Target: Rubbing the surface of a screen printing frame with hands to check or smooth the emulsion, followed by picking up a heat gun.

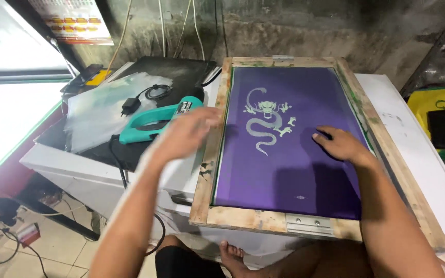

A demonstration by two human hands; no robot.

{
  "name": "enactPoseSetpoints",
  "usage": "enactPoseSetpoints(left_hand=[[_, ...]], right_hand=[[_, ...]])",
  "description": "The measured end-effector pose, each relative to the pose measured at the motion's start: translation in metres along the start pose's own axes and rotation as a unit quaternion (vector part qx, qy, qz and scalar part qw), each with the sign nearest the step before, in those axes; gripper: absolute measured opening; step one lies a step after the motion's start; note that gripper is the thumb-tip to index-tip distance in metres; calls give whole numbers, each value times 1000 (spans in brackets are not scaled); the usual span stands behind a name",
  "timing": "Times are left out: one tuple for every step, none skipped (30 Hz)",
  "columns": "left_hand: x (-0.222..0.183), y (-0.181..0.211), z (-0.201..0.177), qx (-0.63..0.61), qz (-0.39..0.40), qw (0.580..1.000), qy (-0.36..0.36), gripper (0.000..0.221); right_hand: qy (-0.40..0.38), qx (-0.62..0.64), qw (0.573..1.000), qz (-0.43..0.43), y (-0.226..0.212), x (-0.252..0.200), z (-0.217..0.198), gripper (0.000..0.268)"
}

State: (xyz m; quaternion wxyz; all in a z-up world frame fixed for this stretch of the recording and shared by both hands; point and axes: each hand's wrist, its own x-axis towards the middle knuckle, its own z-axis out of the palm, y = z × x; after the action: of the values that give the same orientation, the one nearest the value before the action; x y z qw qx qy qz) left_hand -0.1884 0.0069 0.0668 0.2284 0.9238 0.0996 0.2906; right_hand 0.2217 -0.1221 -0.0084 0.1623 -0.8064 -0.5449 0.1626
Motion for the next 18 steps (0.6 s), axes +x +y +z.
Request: enactPoseSetpoints(left_hand=[[-13,-14,-16,70,-74,994,27,33],[-26,-27,-32,139,-146,978,55,45],[-39,-53,-39,141,-142,978,55,45],[-51,-79,-46,171,-211,962,10,59],[-62,-106,-54,202,-277,939,-38,75],[-71,-119,-51,205,-272,939,-41,75],[-80,-132,-47,220,-319,915,-111,84],[-89,-146,-43,234,-365,883,-178,97],[-85,-139,-43,236,-360,884,-183,97],[-81,-132,-42,257,-351,884,-174,94],[-75,-125,-42,277,-339,884,-162,91],[-75,-142,-38,280,-332,886,-163,91],[-76,-159,-34,322,-313,879,-159,94],[-77,-177,-30,364,-292,871,-154,98],[-77,-191,-24,366,-288,871,-156,98],[-76,-205,-19,406,-283,858,-139,95],[-79,-219,-13,443,-279,843,-124,93],[-74,-203,-11,445,-276,842,-128,93]], right_hand=[[2,19,1000,17,-3,0,0,65],[3,38,999,33,-5,0,-1,65],[8,39,999,34,-4,3,0,65],[3,32,999,30,-2,6,0,67],[-1,28,999,29,2,8,3,69],[3,33,999,32,0,7,2,69],[0,36,999,32,-1,6,1,68],[-3,39,999,31,-2,4,1,68],[-1,43,998,37,-1,3,1,68],[-1,45,998,33,-1,1,2,68],[2,45,999,29,0,2,-2,69],[8,47,998,33,1,1,-2,69],[3,54,998,31,1,1,-3,68],[-1,60,998,29,2,1,-3,68],[2,63,998,31,1,1,-4,68],[2,58,998,30,0,0,-5,67],[0,55,998,29,-1,-1,-3,67],[-1,59,998,32,1,-2,-1,67]])
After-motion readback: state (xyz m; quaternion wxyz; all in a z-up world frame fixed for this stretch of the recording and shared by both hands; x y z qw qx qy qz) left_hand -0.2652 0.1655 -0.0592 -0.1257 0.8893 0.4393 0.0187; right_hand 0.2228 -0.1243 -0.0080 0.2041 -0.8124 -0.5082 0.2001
